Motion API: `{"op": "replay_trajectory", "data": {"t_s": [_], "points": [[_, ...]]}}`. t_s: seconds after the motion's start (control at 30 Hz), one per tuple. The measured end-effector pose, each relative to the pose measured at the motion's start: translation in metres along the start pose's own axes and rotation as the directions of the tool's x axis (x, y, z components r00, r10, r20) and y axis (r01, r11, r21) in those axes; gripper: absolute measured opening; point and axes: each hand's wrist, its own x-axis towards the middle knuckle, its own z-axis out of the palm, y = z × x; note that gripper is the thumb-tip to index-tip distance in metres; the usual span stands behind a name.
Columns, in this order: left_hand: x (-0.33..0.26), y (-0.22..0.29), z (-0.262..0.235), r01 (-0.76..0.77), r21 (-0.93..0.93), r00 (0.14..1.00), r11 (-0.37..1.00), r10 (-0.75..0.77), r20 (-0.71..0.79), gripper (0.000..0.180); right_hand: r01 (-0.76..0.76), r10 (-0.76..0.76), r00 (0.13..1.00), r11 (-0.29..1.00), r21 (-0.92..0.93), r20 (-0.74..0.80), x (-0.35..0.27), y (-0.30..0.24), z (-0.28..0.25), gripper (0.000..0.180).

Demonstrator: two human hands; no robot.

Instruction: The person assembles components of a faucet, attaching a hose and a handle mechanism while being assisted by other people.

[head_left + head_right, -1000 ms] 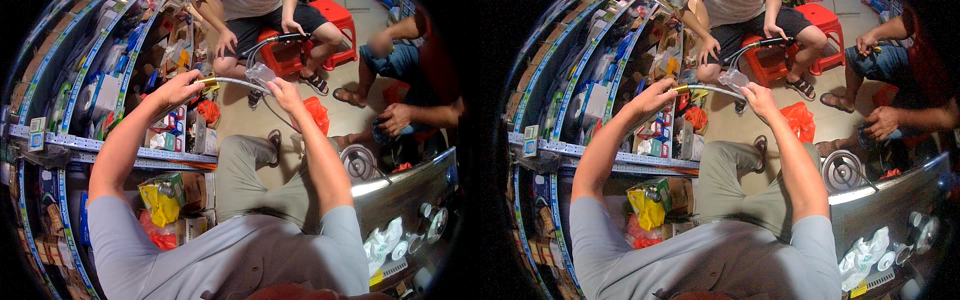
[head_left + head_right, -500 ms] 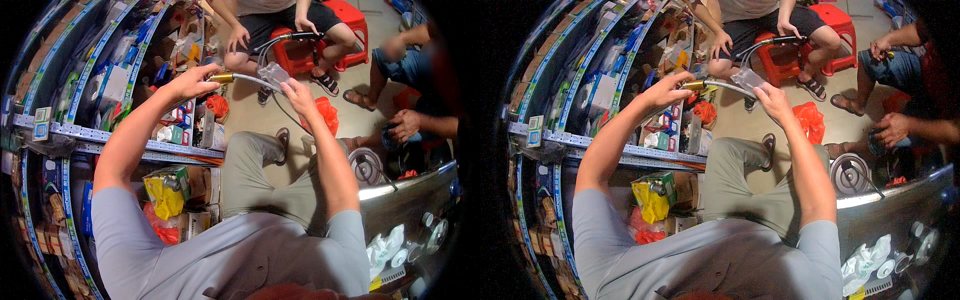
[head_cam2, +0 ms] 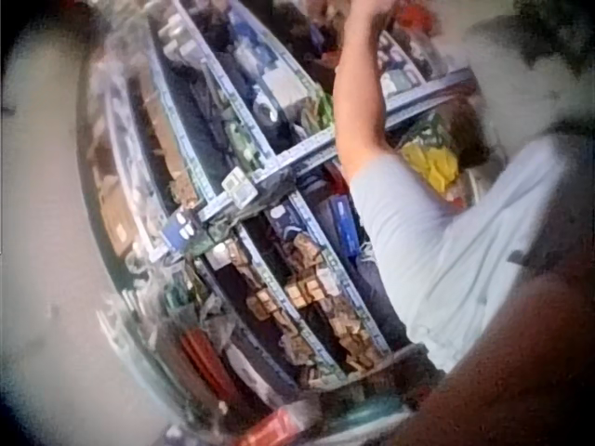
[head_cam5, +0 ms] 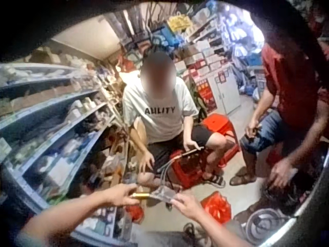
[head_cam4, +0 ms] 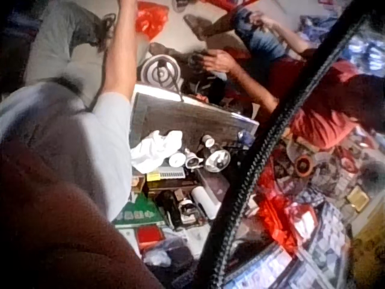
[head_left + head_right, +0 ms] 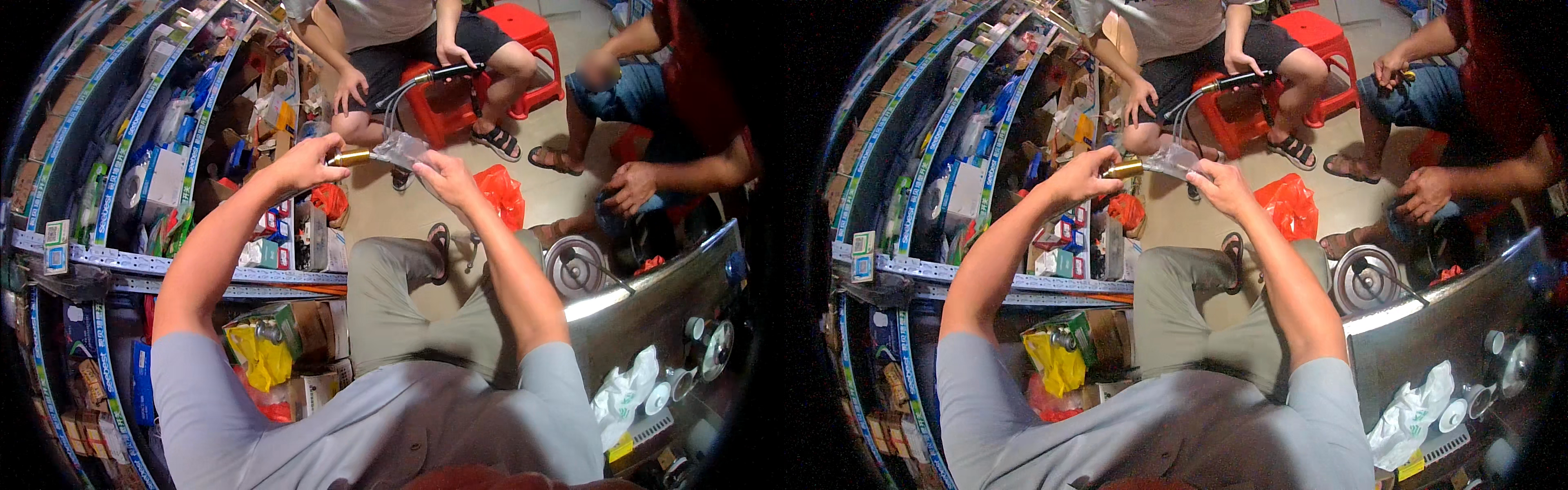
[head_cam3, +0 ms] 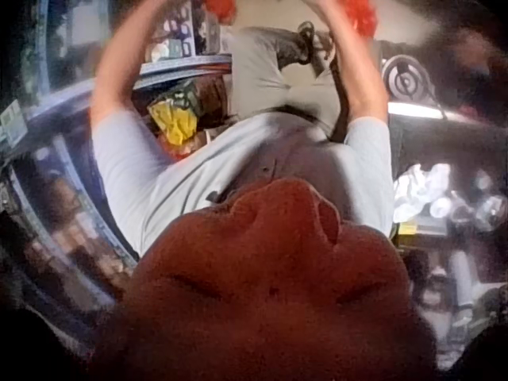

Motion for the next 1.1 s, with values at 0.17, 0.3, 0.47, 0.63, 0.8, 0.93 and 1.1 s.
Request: {"op": "replay_trajectory", "data": {"t_s": [0.17,0.3,0.47,0.63,0.8,0.93,1.1], "points": [[-0.004,0.004,-0.001,0.049,0.016,0.997,0.999,-0.05,0.054,0.036,0.124,-0.125,0.992,0.99,0.075,0.012,-0.002,-0.001,0.0,0.027],[-0.008,0.004,0.001,0.031,-0.047,0.999,0.998,-0.029,0.035,0.035,0.032,-0.039,0.989,0.998,0.051,0.143,-0.004,0.006,0.002,0.026],[-0.009,0.001,0.008,0.06,-0.163,0.995,0.985,-0.046,0.086,0.035,0.089,-0.079,0.984,0.994,-0.056,0.158,-0.011,0.021,0.008,0.026],[-0.001,-0.004,0.018,0.037,-0.19,0.992,0.981,-0.012,0.129,0.04,0.027,-0.028,0.996,0.999,0.017,0.084,-0.01,0.027,0.002,0.028],[0.006,-0.007,0.026,-0.008,-0.139,0.989,0.99,0.028,0.145,0.043,0.246,-0.232,0.959,0.967,-0.07,0.164,-0.01,0.02,-0.003,0.027],[0.015,0.002,0.038,-0.005,-0.15,0.989,0.989,0.027,0.148,0.045,0.209,-0.186,0.961,0.973,-0.096,0.204,-0.01,0.014,0.008,0.026],[0.026,0.016,0.052,-0.03,-0.125,0.987,0.992,0.049,0.155,0.045,0.273,-0.268,0.962,0.956,-0.109,0.061,-0.008,0.01,0.013,0.024]]}}
